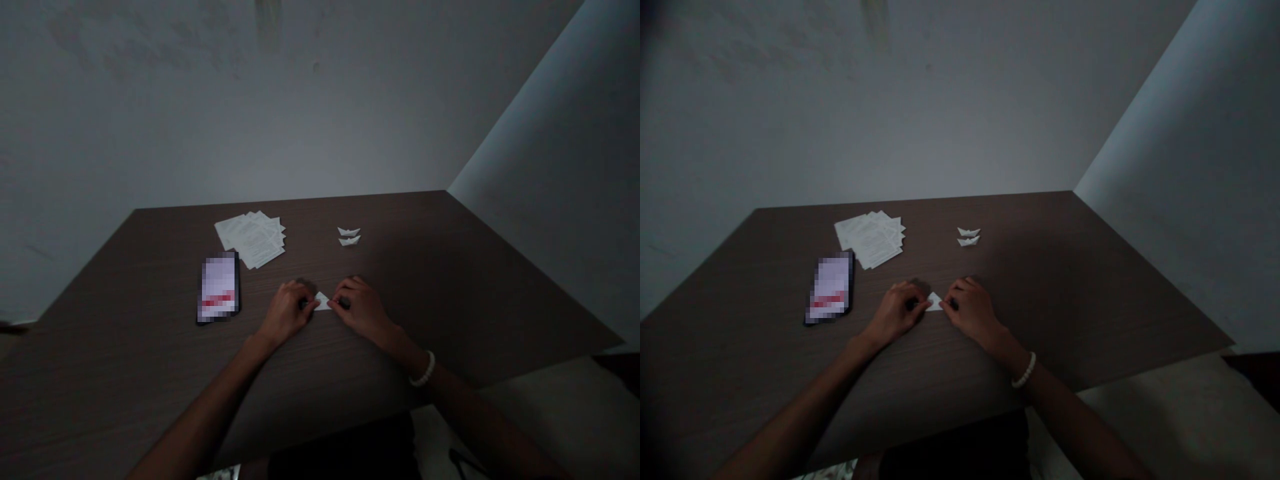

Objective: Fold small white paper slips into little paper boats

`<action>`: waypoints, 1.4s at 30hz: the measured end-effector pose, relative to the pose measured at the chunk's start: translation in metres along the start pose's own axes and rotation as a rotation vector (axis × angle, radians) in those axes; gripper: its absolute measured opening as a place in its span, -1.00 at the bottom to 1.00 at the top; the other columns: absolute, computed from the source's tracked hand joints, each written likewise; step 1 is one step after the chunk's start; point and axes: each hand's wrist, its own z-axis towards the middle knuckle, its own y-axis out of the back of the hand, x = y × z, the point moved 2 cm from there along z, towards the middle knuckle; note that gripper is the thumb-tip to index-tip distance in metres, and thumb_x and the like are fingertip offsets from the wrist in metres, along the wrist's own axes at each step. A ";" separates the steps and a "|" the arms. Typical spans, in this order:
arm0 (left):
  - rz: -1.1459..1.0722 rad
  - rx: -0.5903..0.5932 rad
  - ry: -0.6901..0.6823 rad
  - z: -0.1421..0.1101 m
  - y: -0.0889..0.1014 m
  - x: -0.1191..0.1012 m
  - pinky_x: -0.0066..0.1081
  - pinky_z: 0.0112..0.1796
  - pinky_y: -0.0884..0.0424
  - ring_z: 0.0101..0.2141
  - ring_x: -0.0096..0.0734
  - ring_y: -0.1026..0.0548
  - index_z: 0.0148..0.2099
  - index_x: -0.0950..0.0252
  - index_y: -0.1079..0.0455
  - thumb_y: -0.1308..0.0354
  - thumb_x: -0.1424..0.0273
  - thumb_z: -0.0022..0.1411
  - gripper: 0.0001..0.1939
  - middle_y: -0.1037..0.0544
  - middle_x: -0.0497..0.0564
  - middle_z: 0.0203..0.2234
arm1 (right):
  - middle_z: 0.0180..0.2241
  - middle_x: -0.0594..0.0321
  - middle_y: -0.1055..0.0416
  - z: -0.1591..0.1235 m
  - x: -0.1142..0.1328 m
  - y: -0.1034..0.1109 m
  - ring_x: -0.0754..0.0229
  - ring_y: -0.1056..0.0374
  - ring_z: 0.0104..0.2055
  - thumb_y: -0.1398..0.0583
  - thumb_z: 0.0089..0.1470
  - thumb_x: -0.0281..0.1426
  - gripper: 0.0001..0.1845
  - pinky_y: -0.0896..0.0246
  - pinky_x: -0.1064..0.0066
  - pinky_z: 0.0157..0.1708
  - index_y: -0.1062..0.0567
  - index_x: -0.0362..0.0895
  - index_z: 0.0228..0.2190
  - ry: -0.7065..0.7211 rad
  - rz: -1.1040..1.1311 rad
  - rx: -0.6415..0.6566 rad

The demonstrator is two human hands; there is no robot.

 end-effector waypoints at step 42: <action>0.081 0.054 -0.102 -0.006 0.011 -0.003 -0.22 -0.15 -0.26 -0.19 -0.21 -0.38 -0.25 0.26 -0.44 -0.14 0.31 0.24 -0.87 -0.51 0.04 -0.28 | -0.28 0.21 -0.47 -0.001 -0.009 0.010 0.14 -0.27 -0.16 -0.23 0.15 -0.38 -0.92 -0.20 0.29 -0.12 -0.55 -0.08 -0.34 0.265 -0.023 0.099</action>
